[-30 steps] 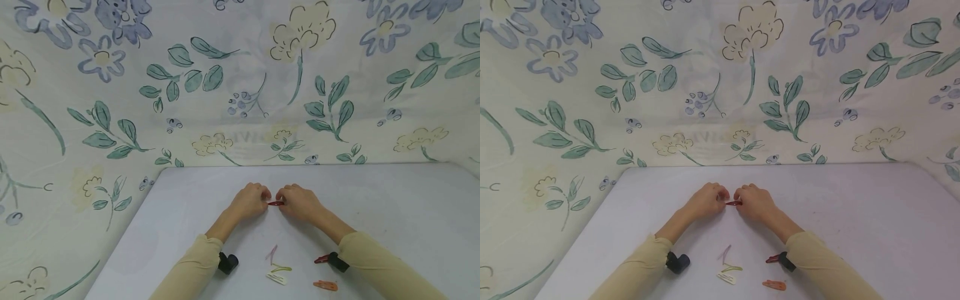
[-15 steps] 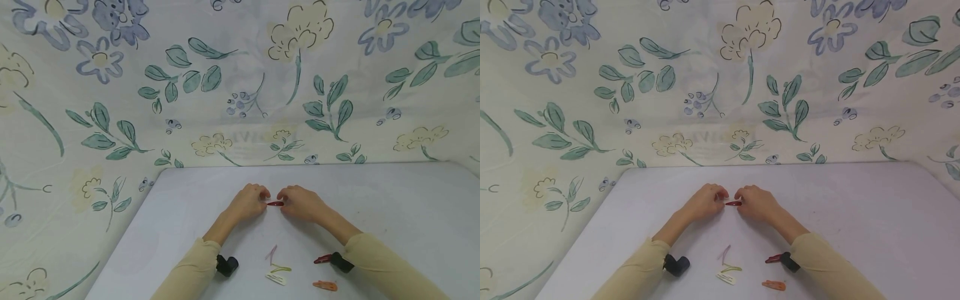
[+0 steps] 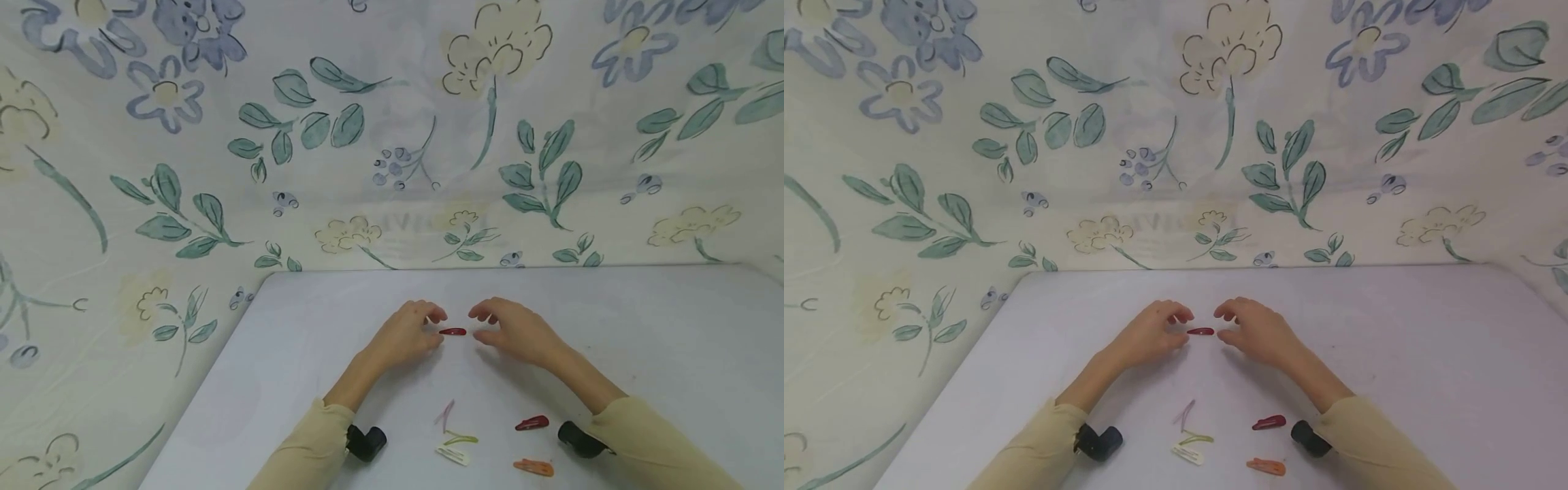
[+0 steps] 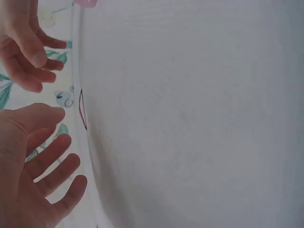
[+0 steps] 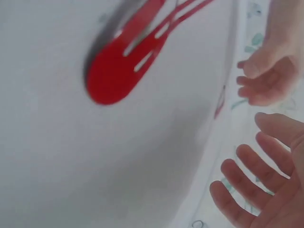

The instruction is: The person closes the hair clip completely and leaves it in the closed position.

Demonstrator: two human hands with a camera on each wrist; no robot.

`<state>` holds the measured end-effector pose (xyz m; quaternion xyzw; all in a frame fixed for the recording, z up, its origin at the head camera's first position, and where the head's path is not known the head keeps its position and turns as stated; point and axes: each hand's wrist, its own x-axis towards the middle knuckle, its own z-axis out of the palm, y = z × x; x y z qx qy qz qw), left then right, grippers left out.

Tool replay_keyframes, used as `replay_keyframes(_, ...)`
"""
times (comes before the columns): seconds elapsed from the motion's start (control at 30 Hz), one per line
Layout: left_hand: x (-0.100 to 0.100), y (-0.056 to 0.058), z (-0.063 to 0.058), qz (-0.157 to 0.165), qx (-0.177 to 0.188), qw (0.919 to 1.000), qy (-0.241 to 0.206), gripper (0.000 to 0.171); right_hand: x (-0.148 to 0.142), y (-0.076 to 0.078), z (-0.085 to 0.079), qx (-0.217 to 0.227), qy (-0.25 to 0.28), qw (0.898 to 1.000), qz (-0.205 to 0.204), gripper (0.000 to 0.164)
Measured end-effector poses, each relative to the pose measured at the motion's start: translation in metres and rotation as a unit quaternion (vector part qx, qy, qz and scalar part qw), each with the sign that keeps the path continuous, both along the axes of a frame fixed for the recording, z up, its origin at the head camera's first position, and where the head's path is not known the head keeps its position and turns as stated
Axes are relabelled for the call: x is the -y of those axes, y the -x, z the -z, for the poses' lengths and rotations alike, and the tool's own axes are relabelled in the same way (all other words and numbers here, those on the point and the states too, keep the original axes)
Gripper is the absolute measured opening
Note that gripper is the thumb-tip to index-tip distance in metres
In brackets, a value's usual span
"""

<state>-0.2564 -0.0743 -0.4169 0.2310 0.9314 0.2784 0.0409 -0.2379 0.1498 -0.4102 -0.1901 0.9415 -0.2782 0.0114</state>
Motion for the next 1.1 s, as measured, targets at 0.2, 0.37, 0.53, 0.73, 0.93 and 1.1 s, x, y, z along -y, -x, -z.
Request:
replay_keyframes(0.2,-0.005,-0.008,-0.005,0.003,0.015,0.9995,-0.027,0.034,-0.018,-0.01,-0.008,-0.009,0.033,0.999,0.004,0.034)
replay_keyframes(0.37,-0.013,-0.014,-0.007,0.026,-0.001,0.9991,-0.032,0.033,-0.033,-0.019,-0.012,-0.037,0.046,0.998,0.011,0.033)
replay_keyframes(0.53,-0.022,-0.023,-0.012,0.056,-0.02,0.998,-0.02,0.036,-0.046,-0.028,-0.013,-0.047,0.047,0.998,0.013,0.034)
replay_keyframes(0.73,-0.035,-0.036,-0.017,0.088,-0.025,0.9957,0.016,0.037,-0.064,-0.046,-0.015,-0.053,0.036,0.998,0.012,0.035)
replay_keyframes(0.93,-0.047,-0.047,-0.014,0.128,-0.023,0.9907,0.041,0.04,-0.081,-0.065,-0.008,-0.036,0.035,0.999,-0.004,0.033)
replay_keyframes(1.1,-0.057,-0.056,-0.011,0.158,-0.006,0.9862,0.049,0.038,-0.089,-0.079,0.004,-0.015,0.04,0.999,-0.017,0.03)
